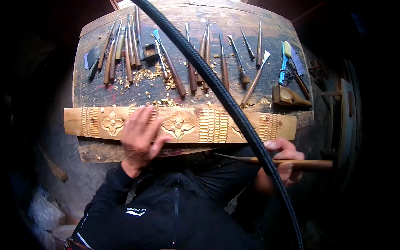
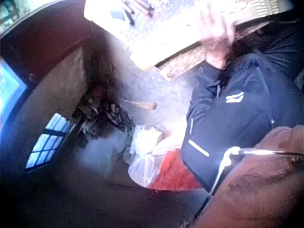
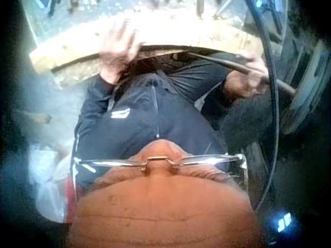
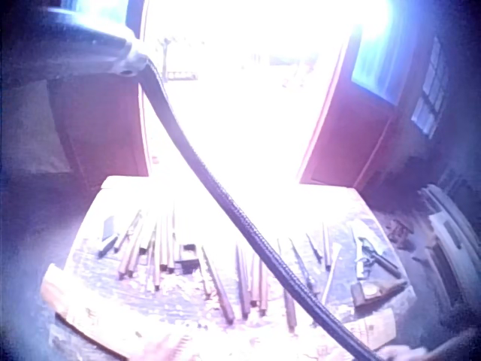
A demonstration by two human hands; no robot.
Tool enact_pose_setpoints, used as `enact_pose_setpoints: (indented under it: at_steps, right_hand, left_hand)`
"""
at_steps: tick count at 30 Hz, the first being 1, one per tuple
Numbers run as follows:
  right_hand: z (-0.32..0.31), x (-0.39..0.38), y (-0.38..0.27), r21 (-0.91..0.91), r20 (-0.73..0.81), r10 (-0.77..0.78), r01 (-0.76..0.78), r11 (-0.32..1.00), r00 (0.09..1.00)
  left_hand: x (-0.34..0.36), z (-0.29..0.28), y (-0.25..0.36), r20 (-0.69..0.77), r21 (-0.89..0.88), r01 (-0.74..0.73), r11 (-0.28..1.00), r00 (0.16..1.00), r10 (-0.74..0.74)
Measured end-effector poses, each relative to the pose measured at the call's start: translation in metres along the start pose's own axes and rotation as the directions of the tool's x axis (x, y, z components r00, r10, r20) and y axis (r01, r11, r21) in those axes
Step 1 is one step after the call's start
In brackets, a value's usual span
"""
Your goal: The person carves decorative patterns into a long wooden board using chisels and gouges at a workbench, periodically clearing away wood shavings by hand.
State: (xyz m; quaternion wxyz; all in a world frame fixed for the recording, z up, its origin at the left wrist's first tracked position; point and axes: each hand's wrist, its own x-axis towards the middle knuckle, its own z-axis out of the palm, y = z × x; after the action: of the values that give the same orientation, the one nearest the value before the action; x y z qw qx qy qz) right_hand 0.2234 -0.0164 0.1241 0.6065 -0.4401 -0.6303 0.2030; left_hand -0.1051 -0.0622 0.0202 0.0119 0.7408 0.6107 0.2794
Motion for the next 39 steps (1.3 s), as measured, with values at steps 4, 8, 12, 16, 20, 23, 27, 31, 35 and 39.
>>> enact_pose_setpoints:
  at_steps: [4, 8, 12, 16, 20, 23, 27, 31, 35, 39]
  right_hand:
    - [0.009, 0.034, -0.002, 0.312, -0.017, 0.229, -0.212, 0.926, 0.973]
    - [0.06, 0.075, 0.021, 0.557, 0.238, 0.12, -0.237, 0.796, 0.964]
    - [0.156, 0.119, 0.05, 0.256, 0.134, -0.112, 0.074, 0.964, 0.985]
    - [0.223, 0.155, 0.06, 0.369, 0.297, -0.257, 0.137, 0.919, 0.92]
    - [0.272, 0.158, 0.072, 0.436, 0.425, -0.121, -0.086, 0.896, 0.897]
    - [0.298, 0.149, 0.078, 0.373, 0.478, -0.021, -0.181, 0.91, 0.878]
    - [0.322, 0.148, 0.096, 0.275, 0.522, 0.023, -0.194, 0.942, 0.853]
    - [0.324, 0.135, 0.107, 0.25, 0.51, 0.04, -0.193, 0.949, 0.859]
    - [0.309, 0.13, 0.113, 0.194, 0.539, 0.066, -0.201, 0.96, 0.84]
    - [0.235, 0.149, 0.102, 0.125, 0.569, 0.1, -0.206, 0.971, 0.817]
  left_hand:
    - [-0.008, -0.004, -0.022, -0.02, -0.148, 0.113, 0.983, 0.993, -0.117]
    - [0.0, 0.001, -0.013, -0.072, -0.046, 0.02, 0.999, 0.997, -0.023]
    - [-0.004, 0.018, -0.012, -0.151, -0.044, 0.042, 0.998, 0.987, -0.049]
    - [-0.001, 0.014, -0.012, -0.147, -0.067, 0.028, 0.997, 0.988, -0.038]
    - [-0.003, 0.014, -0.014, -0.115, -0.064, -0.008, 0.998, 0.993, 0.001]
    - [-0.006, 0.01, -0.016, -0.028, -0.025, -0.016, 1.0, 1.0, 0.015]
    - [0.0, 0.005, -0.01, 0.021, -0.02, -0.001, 1.0, 1.0, 0.001]
    - [0.005, 0.008, -0.005, 0.072, -0.009, 0.0, 1.0, 0.997, 0.0]
    - [0.005, 0.012, -0.008, 0.071, 0.009, -0.028, 1.0, 0.997, 0.028]
    - [0.001, 0.012, -0.009, 0.058, 0.024, -0.058, 0.998, 0.997, 0.057]
